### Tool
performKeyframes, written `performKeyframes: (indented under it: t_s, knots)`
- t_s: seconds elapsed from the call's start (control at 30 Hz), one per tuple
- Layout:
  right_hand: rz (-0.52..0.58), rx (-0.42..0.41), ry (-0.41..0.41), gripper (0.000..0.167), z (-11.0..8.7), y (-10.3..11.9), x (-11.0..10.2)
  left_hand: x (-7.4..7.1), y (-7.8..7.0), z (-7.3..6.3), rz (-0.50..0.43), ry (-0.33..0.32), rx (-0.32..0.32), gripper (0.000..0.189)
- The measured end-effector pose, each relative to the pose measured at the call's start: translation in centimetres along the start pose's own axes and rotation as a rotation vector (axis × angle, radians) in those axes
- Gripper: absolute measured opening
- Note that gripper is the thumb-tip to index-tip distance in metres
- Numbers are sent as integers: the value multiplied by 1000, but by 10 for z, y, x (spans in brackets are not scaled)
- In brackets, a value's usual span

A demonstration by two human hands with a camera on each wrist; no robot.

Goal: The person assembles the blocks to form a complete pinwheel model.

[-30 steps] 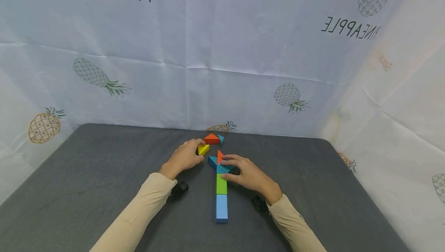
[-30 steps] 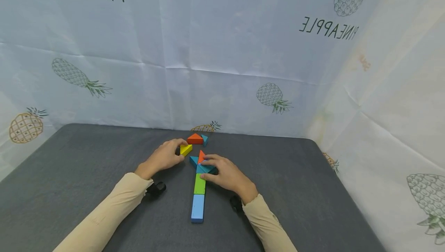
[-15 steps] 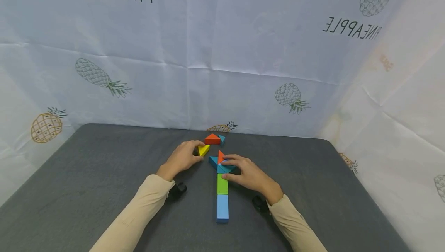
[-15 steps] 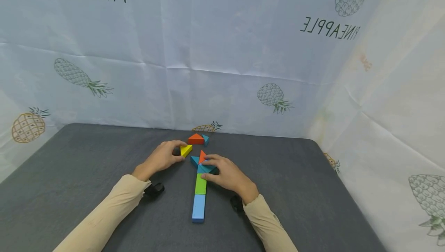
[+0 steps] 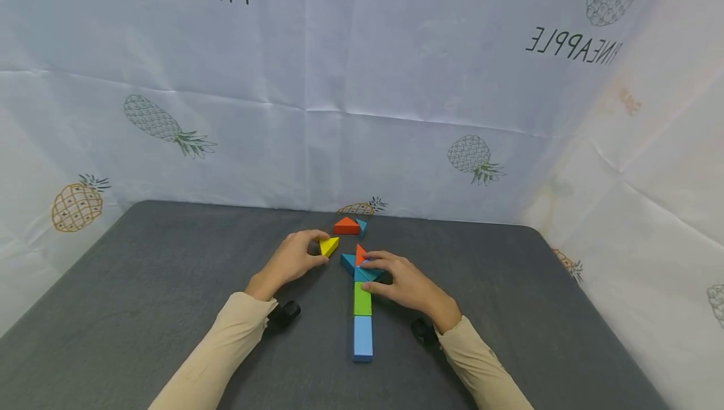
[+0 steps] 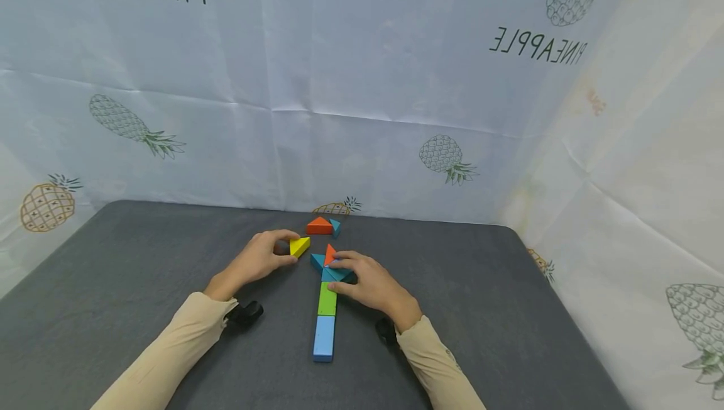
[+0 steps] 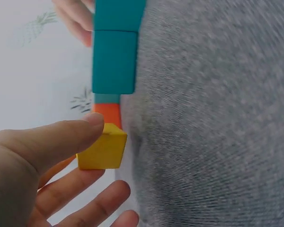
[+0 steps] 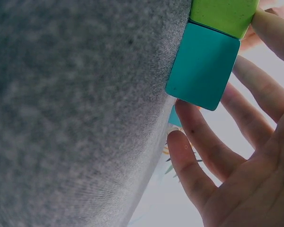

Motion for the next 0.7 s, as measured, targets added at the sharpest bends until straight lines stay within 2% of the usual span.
performKeyframes:
  t_s: [0.27,0.5,0.7]
  knots:
    - [13,6,6,47,0,1,0,-1,2,-6,-66,13,11,45]
    - [15,11,8,48,0,-1,0,3,4,-7,-127,66,-9,39]
    - [25,11,8,48,0,-1,1,4,5,-9,-120,117,5,42]
Point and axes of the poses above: each hand's wrist, its own z-axis towards the middle knuckle, its own x-axis out of the palm, y = z × x, the point moved 9 cm from there along z, towards the middle knuckle, and after that the axes turned 9 degrees about y, right-handed, at the moved point
